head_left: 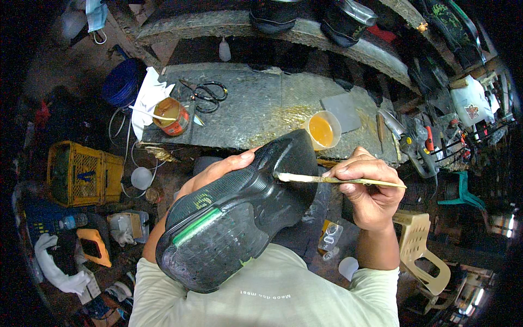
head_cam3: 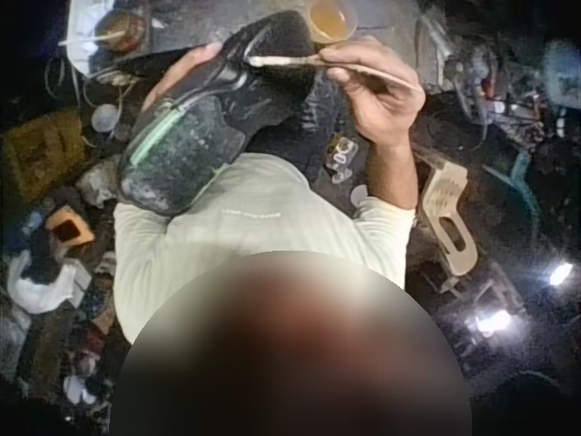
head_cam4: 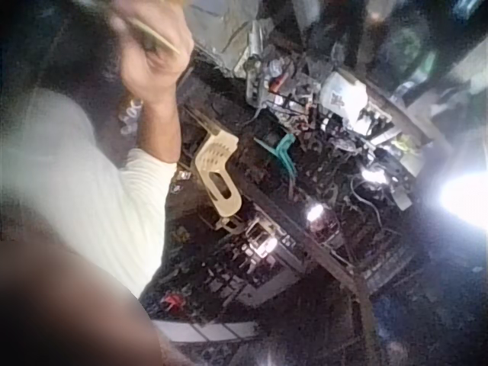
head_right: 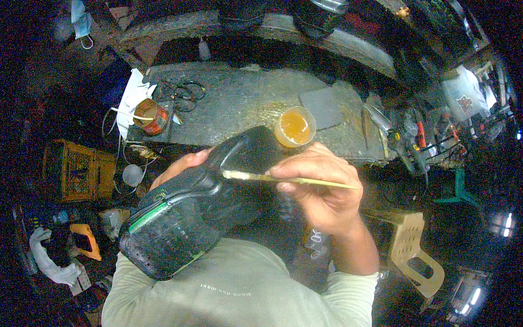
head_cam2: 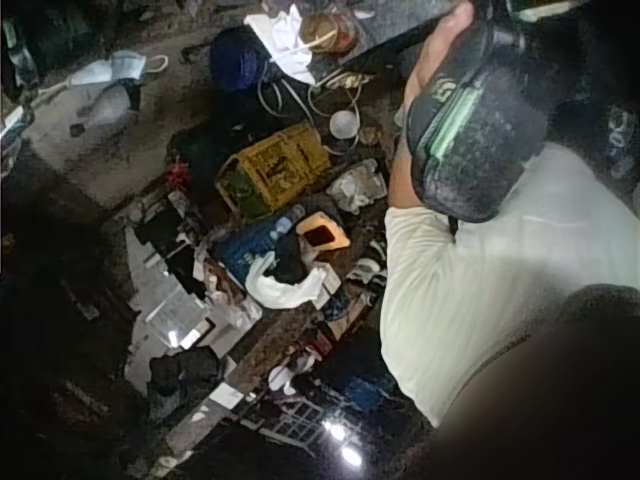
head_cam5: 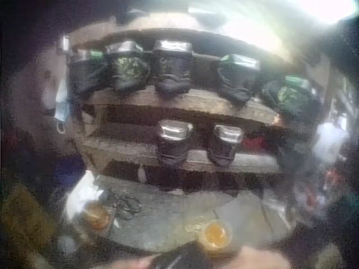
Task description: The person sits in a workshop and applies a white substance to a black shoe with green accents using a small brush. They repeatedly dip the brush into a container of liquid and coat the shoe's upper, heel, and sole areas. After finishing, the person places the shoe on a nearby shelf.
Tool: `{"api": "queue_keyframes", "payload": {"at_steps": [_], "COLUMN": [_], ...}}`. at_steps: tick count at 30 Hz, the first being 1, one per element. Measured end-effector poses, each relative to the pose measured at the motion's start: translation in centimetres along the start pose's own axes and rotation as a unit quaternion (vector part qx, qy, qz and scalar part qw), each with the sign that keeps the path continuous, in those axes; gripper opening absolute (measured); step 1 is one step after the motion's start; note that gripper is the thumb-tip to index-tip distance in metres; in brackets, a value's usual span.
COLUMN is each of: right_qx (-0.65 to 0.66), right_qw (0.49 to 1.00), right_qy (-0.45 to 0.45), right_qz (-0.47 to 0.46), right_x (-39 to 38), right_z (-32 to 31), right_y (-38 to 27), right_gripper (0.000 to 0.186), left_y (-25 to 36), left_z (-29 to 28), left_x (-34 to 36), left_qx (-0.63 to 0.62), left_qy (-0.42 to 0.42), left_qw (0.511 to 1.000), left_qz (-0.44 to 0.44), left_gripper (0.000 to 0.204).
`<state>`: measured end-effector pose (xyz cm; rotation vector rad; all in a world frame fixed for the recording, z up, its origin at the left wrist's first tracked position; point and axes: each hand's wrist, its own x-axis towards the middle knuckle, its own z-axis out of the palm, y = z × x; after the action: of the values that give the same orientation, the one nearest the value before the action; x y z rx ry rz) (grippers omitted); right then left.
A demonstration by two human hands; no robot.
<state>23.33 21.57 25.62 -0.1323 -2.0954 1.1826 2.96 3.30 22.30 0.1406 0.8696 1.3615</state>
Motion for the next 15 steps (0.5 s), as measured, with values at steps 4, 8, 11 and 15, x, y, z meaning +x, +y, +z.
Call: {"api": "queue_keyframes", "payload": {"at_steps": [4,8,11,15], "right_qx": [-0.007,-0.039,-0.055,-0.061], "right_qw": [1.000,0.999,0.997,0.996], "right_qy": [0.008,-0.011,-0.028,-0.029], "right_qz": [-0.014,-0.032,-0.044,-0.050], "right_x": [0.1,0.5,0.8,0.9], "right_z": [-0.1,-0.2,-0.3,-0.3], "right_y": [-0.4,-0.7,-1.0,-1.3], "right_gripper": [0.021,0.022,0.023,0.023], "left_y": [0.2,0.5,0.3,0.4], "left_z": [0.1,-0.6,-0.6,-0.6], "left_x": [0.1,1.1,0.8,0.7], "left_qx": [0.031,0.024,0.028,0.013], "left_qy": [0.026,-0.043,-0.029,-0.060], "left_qw": [0.999,0.999,0.999,0.998], "left_qz": [-0.013,-0.021,-0.019,-0.013], "left_gripper": [0.055,0.057,0.058,0.059]}}
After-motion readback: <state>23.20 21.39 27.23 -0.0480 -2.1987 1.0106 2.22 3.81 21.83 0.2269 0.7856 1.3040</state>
